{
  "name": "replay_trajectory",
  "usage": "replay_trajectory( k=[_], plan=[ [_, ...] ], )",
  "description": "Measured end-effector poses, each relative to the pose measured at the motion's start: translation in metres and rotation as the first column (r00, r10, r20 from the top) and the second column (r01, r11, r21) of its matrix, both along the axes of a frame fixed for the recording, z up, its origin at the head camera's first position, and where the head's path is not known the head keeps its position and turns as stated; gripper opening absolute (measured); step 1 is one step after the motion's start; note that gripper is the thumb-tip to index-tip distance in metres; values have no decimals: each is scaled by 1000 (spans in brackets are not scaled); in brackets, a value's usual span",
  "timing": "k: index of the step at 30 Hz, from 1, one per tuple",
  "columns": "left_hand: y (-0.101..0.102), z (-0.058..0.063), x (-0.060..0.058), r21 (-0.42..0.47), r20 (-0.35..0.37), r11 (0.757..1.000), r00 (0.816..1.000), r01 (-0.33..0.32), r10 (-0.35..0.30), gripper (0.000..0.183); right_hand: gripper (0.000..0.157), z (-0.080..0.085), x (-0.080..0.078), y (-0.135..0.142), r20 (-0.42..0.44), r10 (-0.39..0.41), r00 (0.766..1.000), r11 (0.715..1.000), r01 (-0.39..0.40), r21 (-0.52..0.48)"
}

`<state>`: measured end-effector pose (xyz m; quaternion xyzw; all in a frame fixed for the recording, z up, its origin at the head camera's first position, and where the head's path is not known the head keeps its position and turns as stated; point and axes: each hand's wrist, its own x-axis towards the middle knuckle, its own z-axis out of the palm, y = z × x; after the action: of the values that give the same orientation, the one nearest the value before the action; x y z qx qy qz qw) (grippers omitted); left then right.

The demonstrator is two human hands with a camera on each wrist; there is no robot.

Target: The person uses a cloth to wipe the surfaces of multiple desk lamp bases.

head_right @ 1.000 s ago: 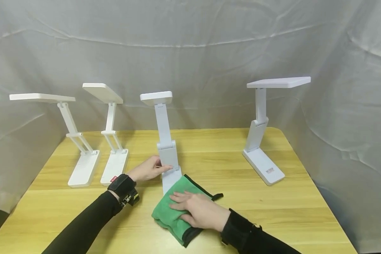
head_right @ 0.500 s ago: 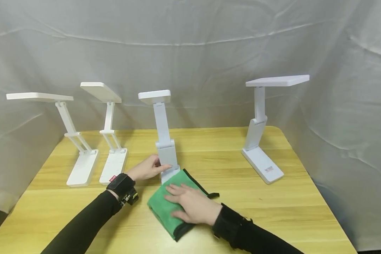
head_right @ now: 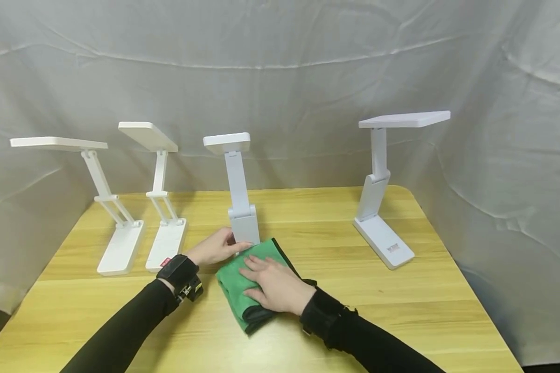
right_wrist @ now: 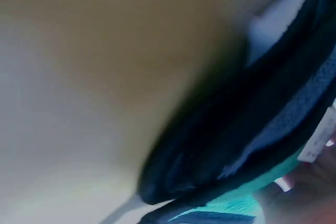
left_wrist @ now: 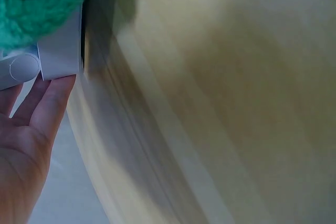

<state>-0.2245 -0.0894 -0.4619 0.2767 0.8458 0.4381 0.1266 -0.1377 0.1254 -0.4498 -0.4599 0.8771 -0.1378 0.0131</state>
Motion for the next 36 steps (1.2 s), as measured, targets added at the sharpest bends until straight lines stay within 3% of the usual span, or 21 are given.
replay_trajectory(
  k=[3, 7, 16, 20, 23, 26, 30, 36],
  plan=[
    [0, 0, 1, 10, -2, 1000, 1000, 4, -4, 32, 56, -2, 12, 10, 8, 29, 1000, 999, -29, -16],
    [1, 1, 1, 7, -10, 1000, 1000, 0, 0, 30, 58, -2, 25, 24, 49, -7, 999, 999, 9, -44],
    [6, -1, 2, 8, -19, 999, 999, -44, 44, 32, 56, 2, 10, -5, -12, -215, 976, 976, 215, 19],
    [5, -4, 2, 17, -6, 999, 999, -39, 39, 32, 54, 0, 19, -8, -28, -169, 985, 985, 170, 31],
    [3, -5, 4, 17, -10, 999, 999, -36, 37, 32, 53, -1, 31, 7, 17, -97, 995, 995, 97, 7],
    [2, -5, 5, 7, -22, 999, 999, -42, 42, 31, 54, -3, 37, 21, 86, -95, 992, 994, 99, -43],
    [4, -3, 5, -3, -29, 999, 998, -54, 54, 33, 56, -4, 27, 19, 122, -206, 971, 970, 219, -106],
    [6, -1, 5, 15, -18, 998, 998, -53, 54, 34, 57, -4, 9, -8, 6, -351, 936, 934, 350, -71]
  ],
)
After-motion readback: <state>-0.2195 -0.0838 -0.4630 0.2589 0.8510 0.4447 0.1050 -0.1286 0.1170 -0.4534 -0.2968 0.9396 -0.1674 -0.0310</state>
